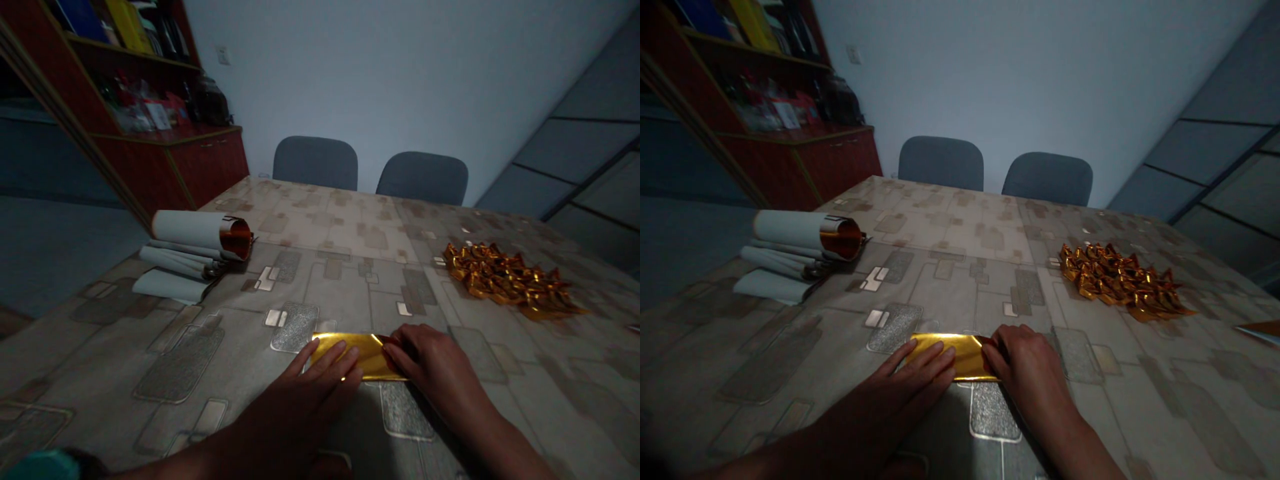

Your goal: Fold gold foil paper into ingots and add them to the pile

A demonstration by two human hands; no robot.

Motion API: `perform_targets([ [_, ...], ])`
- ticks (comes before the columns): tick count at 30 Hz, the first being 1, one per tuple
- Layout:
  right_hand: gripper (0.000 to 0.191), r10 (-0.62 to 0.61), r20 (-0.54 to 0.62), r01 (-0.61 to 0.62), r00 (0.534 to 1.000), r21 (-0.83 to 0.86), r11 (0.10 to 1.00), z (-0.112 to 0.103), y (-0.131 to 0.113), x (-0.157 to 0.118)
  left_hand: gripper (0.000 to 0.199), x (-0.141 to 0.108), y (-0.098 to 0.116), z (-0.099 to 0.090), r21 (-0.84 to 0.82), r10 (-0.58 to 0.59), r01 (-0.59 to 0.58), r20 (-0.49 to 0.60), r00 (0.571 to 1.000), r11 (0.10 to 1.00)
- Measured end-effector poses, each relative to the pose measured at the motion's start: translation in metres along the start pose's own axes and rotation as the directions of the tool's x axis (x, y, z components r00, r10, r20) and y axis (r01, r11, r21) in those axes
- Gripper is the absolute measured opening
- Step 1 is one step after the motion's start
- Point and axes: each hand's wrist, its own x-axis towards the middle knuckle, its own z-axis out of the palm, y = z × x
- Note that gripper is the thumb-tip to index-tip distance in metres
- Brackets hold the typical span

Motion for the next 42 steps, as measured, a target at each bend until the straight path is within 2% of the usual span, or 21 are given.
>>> perform_targets([
  [8,0.023,-0.014,0.009,0.014,1.0,-0.027,1.0,0.0,-0.002,0.0,0.114,-0.002,-0.002,0.003,0.028,-0.014,0.013,0.041,0.999,1.0],
  [18,0.019,0.037,0.042,-0.034,0.998,-0.068,0.997,-0.005,-0.005,0.002,0.099,0.004,0.003,-0.007,0.009,-0.061,0.061,0.081,0.995,0.998],
  [24,0.018,0.057,0.03,-0.057,0.998,-0.004,0.998,-0.001,0.001,0.004,0.096,0.006,-0.003,-0.014,-0.024,-0.043,0.046,0.111,0.993,0.999],
  [27,0.007,0.022,-0.06,-0.022,0.998,-0.006,1.0,-0.006,0.008,0.002,0.094,0.004,-0.01,-0.01,-0.016,-0.008,0.01,0.11,0.994,1.0],
  [29,0.005,-0.086,-0.232,0.071,0.969,-0.072,0.995,-0.013,0.007,-0.002,0.09,0.003,-0.014,-0.008,-0.003,0.008,-0.008,0.109,0.994,1.0],
  [31,0.013,-0.26,-0.39,0.216,0.883,-0.153,0.964,-0.018,-0.003,-0.008,0.087,0.003,-0.015,-0.008,0.005,0.017,-0.018,0.112,0.994,1.0],
  [33,0.021,-0.444,-0.387,0.412,0.808,-0.168,0.896,-0.015,-0.019,-0.017,0.086,0.004,-0.014,-0.011,0.007,0.018,-0.019,0.117,0.993,1.0],
  [35,0.023,-0.53,-0.318,0.511,0.786,-0.148,0.847,-0.002,-0.034,-0.027,0.085,0.005,-0.011,-0.015,0.003,0.015,-0.015,0.118,0.993,1.0],
  [38,0.034,-0.546,-0.31,0.509,0.778,-0.198,0.838,0.026,-0.044,-0.043,0.084,0.006,-0.008,-0.019,0.003,0.014,-0.014,0.108,0.994,1.0],
  [40,0.039,-0.568,-0.325,0.493,0.756,-0.288,0.821,0.04,-0.04,-0.051,0.085,0.007,-0.008,-0.019,0.017,0.007,-0.009,0.114,0.993,1.0],
  [42,0.041,-0.577,-0.31,0.478,0.755,-0.343,0.809,0.047,-0.033,-0.057,0.087,0.007,-0.008,-0.018,0.03,-0.002,-0.002,0.128,0.992,1.0],
])
